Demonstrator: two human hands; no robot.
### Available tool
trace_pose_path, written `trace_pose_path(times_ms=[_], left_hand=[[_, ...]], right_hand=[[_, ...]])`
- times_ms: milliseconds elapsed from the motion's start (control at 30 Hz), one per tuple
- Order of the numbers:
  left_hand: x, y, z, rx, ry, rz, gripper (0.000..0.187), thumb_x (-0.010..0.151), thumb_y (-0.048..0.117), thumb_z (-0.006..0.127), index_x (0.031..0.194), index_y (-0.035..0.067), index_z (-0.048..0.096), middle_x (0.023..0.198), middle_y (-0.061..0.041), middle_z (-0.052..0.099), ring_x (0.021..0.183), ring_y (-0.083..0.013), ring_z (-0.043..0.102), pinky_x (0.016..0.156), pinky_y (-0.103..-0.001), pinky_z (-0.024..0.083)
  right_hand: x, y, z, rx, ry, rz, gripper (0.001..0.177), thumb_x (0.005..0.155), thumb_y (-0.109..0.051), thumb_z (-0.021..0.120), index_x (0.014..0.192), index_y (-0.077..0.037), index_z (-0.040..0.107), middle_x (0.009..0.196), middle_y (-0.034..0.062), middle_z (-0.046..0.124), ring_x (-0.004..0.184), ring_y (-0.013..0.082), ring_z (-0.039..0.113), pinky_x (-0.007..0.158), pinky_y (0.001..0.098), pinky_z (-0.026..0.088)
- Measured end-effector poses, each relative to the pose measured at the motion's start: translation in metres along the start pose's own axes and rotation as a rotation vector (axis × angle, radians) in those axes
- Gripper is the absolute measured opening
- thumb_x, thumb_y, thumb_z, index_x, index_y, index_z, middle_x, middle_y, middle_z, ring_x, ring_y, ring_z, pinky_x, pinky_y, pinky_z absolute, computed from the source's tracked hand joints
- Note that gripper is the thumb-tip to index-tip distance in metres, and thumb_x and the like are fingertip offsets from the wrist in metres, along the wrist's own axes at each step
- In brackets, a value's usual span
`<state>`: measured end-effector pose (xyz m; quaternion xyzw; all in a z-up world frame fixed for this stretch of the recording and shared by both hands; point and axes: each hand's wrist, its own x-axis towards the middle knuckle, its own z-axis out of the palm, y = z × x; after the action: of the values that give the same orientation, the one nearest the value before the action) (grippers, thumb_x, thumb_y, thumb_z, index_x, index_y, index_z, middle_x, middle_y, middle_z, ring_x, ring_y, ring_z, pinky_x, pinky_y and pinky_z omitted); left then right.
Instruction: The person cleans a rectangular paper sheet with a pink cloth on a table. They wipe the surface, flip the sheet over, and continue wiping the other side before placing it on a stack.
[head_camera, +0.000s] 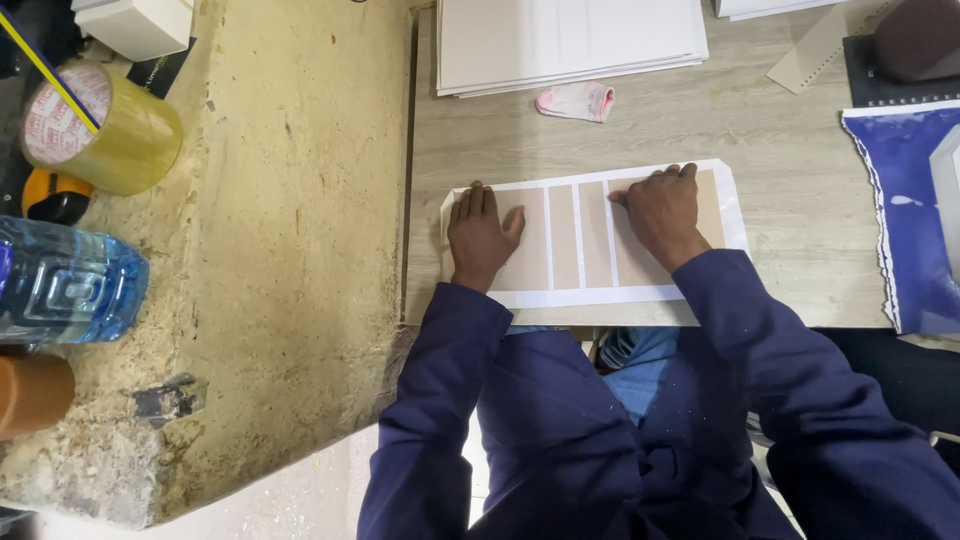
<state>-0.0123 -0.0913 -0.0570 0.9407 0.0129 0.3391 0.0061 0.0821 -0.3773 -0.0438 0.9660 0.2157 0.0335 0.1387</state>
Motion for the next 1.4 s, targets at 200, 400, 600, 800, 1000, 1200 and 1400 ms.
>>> trace_pose_path(times_ms=[200, 400, 600, 800, 1000, 1200, 1400], left_hand=[[0.003, 0.000, 0.000, 0.006, 0.080, 0.013, 0.048, 0.084, 0.047, 0.083, 0.103, 0.003, 0.081, 0.108, -0.016, 0.078, 0.101, -0.0321, 0.077, 0.095, -0.045, 0.057], [0.011, 0.003, -0.019, -0.183, -0.032, 0.002, 0.059, 0.095, 0.028, 0.080, 0.144, -0.002, 0.064, 0.153, -0.024, 0.059, 0.143, -0.0421, 0.056, 0.121, -0.057, 0.045], [-0.008, -0.008, 0.013, -0.317, -0.044, 0.030, 0.040, 0.101, 0.022, 0.070, 0.133, -0.002, 0.073, 0.143, -0.023, 0.070, 0.137, -0.0380, 0.063, 0.119, -0.050, 0.051], [0.003, -0.001, -0.002, -0.250, -0.048, -0.040, 0.029, 0.094, 0.022, 0.077, 0.118, 0.007, 0.083, 0.124, -0.018, 0.080, 0.123, -0.0348, 0.075, 0.109, -0.044, 0.059], [0.006, 0.001, 0.002, -0.212, -0.025, -0.049, 0.026, 0.092, 0.019, 0.078, 0.114, 0.008, 0.084, 0.120, -0.016, 0.081, 0.118, -0.0334, 0.077, 0.104, -0.044, 0.061], [0.010, 0.003, -0.012, -0.205, 0.001, -0.034, 0.025, 0.089, 0.015, 0.080, 0.112, 0.006, 0.084, 0.118, -0.017, 0.081, 0.115, -0.0346, 0.078, 0.101, -0.044, 0.062], [0.004, 0.002, -0.002, -0.172, 0.025, -0.022, 0.025, 0.088, 0.015, 0.081, 0.111, 0.006, 0.084, 0.118, -0.015, 0.082, 0.116, -0.0331, 0.078, 0.102, -0.042, 0.062]], right_hand=[[-0.003, -0.001, 0.004, -0.055, 0.057, -0.008, 0.067, 0.117, -0.055, 0.045, 0.084, -0.011, 0.083, 0.071, 0.0100, 0.072, 0.077, 0.0277, 0.072, 0.096, 0.0528, 0.049], [0.059, 0.008, 0.010, -0.042, -0.010, 0.017, 0.033, 0.102, -0.042, 0.069, 0.090, -0.016, 0.085, 0.068, 0.0074, 0.076, 0.065, 0.0266, 0.072, 0.073, 0.0467, 0.048], [0.122, -0.001, -0.005, 0.647, 0.157, -0.331, 0.091, 0.086, 0.006, 0.052, 0.173, -0.003, 0.024, 0.176, 0.0254, 0.030, 0.154, 0.0525, 0.037, 0.117, 0.0591, 0.041], [0.077, -0.009, -0.049, 0.574, 0.033, -0.298, 0.049, 0.108, -0.015, 0.062, 0.157, -0.009, 0.059, 0.130, 0.0242, 0.070, 0.129, 0.0493, 0.065, 0.109, 0.0591, 0.052], [0.042, 0.109, -0.005, 0.794, -0.115, -0.231, 0.017, 0.102, -0.015, 0.071, 0.113, -0.003, 0.073, 0.107, 0.0319, 0.078, 0.105, 0.0594, 0.071, 0.091, 0.0675, 0.056], [0.052, 0.140, 0.013, 0.493, -0.237, -0.006, 0.017, 0.090, -0.015, 0.074, 0.103, -0.012, 0.084, 0.093, 0.0243, 0.083, 0.096, 0.0513, 0.079, 0.083, 0.0586, 0.062], [0.094, 0.021, 0.010, 0.690, -0.157, -0.195, 0.008, 0.091, -0.016, 0.076, 0.097, -0.011, 0.079, 0.090, 0.0206, 0.080, 0.094, 0.0495, 0.077, 0.080, 0.0583, 0.060]])
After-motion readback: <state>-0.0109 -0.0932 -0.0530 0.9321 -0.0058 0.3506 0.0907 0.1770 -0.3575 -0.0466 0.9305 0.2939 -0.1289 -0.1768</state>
